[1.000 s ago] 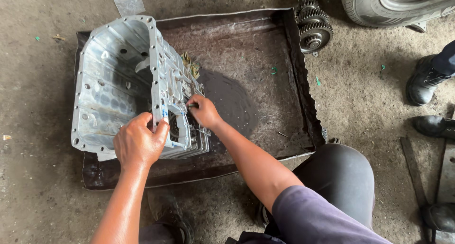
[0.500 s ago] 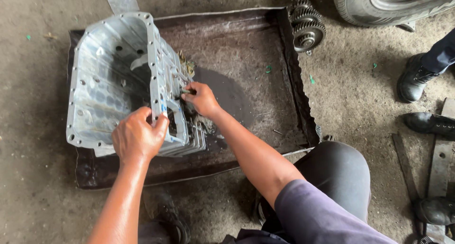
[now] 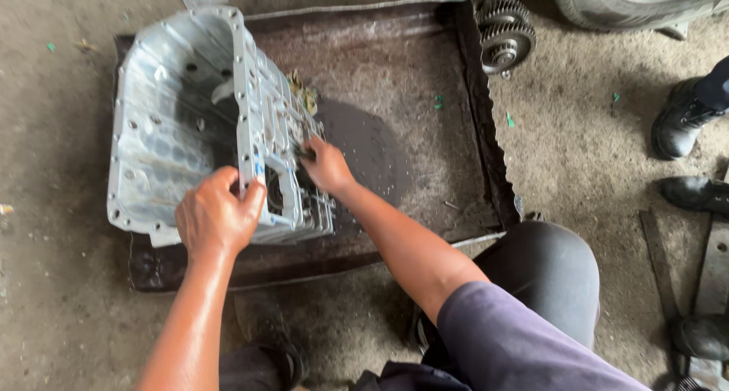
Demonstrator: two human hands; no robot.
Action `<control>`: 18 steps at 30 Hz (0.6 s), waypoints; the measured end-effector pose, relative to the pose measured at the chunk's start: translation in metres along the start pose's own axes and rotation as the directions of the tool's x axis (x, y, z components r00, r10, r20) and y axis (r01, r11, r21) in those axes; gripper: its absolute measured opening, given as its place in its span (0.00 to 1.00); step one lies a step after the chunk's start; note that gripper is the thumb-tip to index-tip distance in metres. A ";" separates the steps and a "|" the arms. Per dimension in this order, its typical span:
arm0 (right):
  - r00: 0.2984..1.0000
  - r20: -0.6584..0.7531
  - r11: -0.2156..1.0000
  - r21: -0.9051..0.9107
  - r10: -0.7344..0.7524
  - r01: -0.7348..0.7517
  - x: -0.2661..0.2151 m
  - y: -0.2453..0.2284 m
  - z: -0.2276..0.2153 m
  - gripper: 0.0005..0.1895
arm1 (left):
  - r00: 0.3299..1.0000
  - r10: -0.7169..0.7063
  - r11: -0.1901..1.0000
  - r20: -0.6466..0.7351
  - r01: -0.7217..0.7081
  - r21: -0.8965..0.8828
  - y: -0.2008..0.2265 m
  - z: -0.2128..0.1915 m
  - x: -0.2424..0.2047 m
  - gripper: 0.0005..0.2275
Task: The person cleans a metal transmission case by hand using a cloth to wipe various parts of the internal and external surfaces while it sits in a tray of fluid.
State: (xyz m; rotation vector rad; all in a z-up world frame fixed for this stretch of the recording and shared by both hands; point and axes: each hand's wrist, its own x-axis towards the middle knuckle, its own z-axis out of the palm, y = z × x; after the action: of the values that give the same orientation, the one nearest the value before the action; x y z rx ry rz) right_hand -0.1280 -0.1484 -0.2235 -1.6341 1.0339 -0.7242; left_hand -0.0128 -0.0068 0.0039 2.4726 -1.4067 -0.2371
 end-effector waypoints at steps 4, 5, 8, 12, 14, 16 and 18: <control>0.998 0.023 0.987 -0.147 -0.062 0.065 0.013 -0.010 -0.008 0.13 | 1.000 0.012 1.000 -0.020 -0.013 -0.011 0.001 -0.004 0.005 0.16; 0.995 0.023 0.986 -0.137 -0.093 0.095 0.018 -0.014 -0.009 0.11 | 1.000 0.001 1.000 0.001 -0.001 -0.003 0.001 -0.003 0.005 0.16; 0.987 -0.041 0.988 -0.021 -0.156 0.155 0.022 -0.027 -0.008 0.13 | 0.999 0.023 0.999 -0.035 -0.024 -0.029 0.000 -0.002 0.002 0.16; 0.996 -0.089 0.992 0.126 0.021 -0.010 0.028 -0.044 -0.011 0.10 | 1.000 -0.010 1.000 -0.007 0.009 -0.026 0.002 -0.005 0.002 0.15; 0.993 -0.062 0.980 0.179 0.099 -0.087 0.026 -0.055 -0.010 0.10 | 1.000 0.003 1.000 -0.025 -0.003 0.001 0.001 -0.006 0.002 0.15; 0.997 -0.071 0.961 0.272 -0.034 0.052 0.016 -0.065 -0.011 0.10 | 1.000 -0.005 0.999 -0.009 0.005 -0.034 -0.001 -0.007 0.001 0.15; 0.985 -0.091 0.950 0.265 -0.148 0.167 0.010 -0.079 -0.010 0.11 | 1.000 0.006 0.998 -0.028 -0.007 -0.054 -0.002 -0.006 0.002 0.15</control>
State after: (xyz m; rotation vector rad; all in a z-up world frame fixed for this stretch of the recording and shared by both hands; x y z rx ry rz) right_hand -0.1097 -0.1533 -0.1452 -1.4700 0.8172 -0.9921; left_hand -0.0086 -0.0065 0.0090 2.4178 -1.3788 -0.2361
